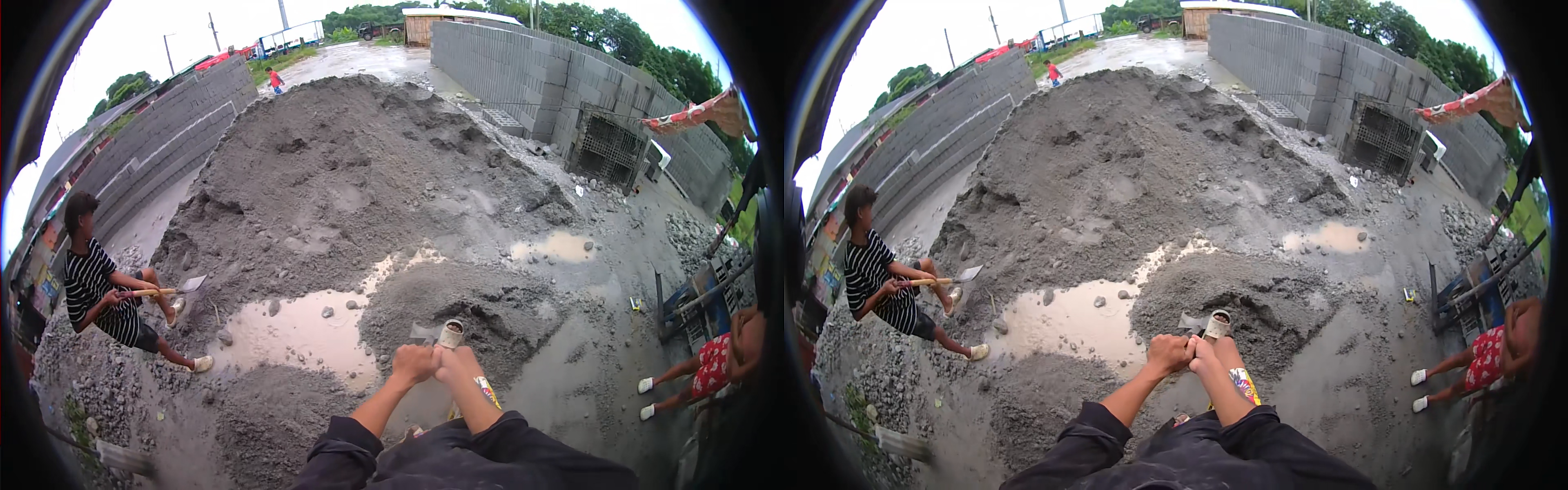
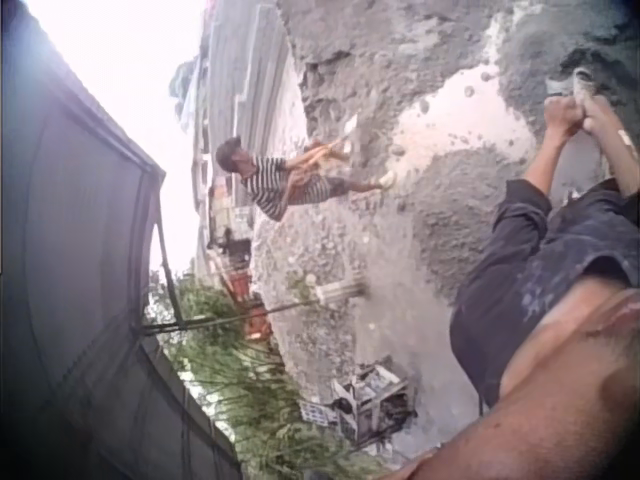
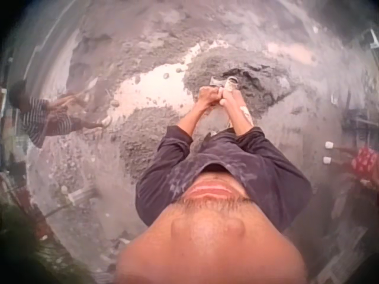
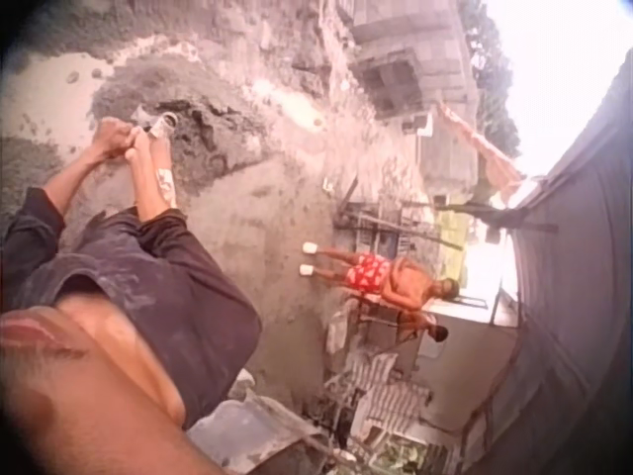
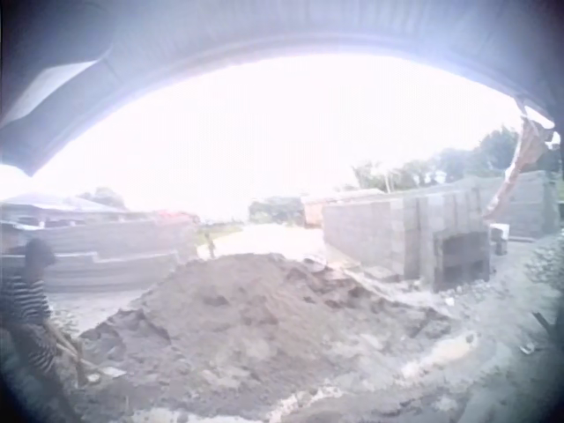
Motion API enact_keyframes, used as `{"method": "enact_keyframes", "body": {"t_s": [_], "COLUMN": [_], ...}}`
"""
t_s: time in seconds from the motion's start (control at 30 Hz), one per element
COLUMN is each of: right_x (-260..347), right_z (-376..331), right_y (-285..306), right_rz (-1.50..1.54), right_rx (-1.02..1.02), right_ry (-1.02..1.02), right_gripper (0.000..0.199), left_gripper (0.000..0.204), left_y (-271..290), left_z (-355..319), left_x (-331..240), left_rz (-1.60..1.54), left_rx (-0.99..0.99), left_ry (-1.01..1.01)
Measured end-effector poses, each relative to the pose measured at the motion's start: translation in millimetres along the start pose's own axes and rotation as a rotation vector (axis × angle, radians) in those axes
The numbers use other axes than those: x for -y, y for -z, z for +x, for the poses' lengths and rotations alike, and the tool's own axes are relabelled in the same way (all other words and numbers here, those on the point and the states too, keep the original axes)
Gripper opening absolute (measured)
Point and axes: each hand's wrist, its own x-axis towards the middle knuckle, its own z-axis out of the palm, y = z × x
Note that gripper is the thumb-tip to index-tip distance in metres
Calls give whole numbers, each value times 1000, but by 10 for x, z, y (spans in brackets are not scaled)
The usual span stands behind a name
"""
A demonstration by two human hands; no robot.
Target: The person shovels concrete mixture from a pile on the ground into a cement mixer drum using shovels.
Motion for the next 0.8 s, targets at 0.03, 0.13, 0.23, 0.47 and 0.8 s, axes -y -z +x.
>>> {"method": "enact_keyframes", "body": {"t_s": [0.03, 0.13, 0.23, 0.47, 0.8], "right_x": [-9, -2, -61, -339, -1025], "right_z": [41, 212, 440, 978, 1725], "right_y": [18, 115, 230, 432, 820], "right_rz": [-4, 126, 276, 426, 507], "right_rx": [6, 37, 98, 145, 158], "right_ry": [12, 1, -27, -61, -131], "right_gripper": [14, 12, 10, 7, 5], "left_gripper": [44, 44, 42, 33, 31], "left_y": [-3, 18, 60, -132, -186], "left_z": [15, 125, 223, 253, 224], "left_x": [2, 7, 36, 105, 118], "left_rz": [-12, -46, -55, -14, 15], "left_rx": [-35, -94, -74, -135, -254], "left_ry": [7, 14, 37, -82, -150]}}
